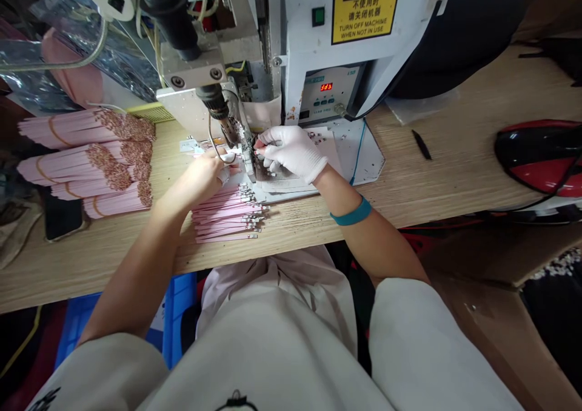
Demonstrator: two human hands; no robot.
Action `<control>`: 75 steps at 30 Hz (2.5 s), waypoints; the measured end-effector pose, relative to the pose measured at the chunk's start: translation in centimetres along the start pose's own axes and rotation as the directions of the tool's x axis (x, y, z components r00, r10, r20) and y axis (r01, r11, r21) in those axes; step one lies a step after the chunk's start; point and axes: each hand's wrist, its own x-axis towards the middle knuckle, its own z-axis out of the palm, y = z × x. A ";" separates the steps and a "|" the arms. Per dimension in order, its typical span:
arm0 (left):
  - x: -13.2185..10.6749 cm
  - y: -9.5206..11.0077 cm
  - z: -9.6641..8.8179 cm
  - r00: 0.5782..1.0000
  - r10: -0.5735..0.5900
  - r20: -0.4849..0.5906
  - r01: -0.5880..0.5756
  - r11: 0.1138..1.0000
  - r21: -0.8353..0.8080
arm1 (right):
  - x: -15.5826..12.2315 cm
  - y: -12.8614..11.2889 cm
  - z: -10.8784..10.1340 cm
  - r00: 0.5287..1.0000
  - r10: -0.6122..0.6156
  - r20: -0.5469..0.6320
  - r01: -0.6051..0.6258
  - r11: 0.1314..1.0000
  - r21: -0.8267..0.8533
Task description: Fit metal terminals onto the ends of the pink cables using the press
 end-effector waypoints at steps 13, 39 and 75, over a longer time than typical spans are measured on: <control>-0.6 1.6 -1.3 0.992 -0.130 0.002 0.130 0.990 -0.046 | -0.2 -0.1 0.2 0.999 0.028 0.024 -0.029 0.999 0.035; 0.0 0.1 -1.0 0.996 -0.083 0.018 0.069 0.680 -0.730 | 0.1 -0.6 1.6 0.989 0.071 0.131 -0.084 0.992 0.098; 0.6 1.3 -1.7 0.969 -0.228 0.091 0.215 0.610 -0.763 | 0.1 -0.2 1.9 0.989 0.084 0.123 -0.101 0.985 0.138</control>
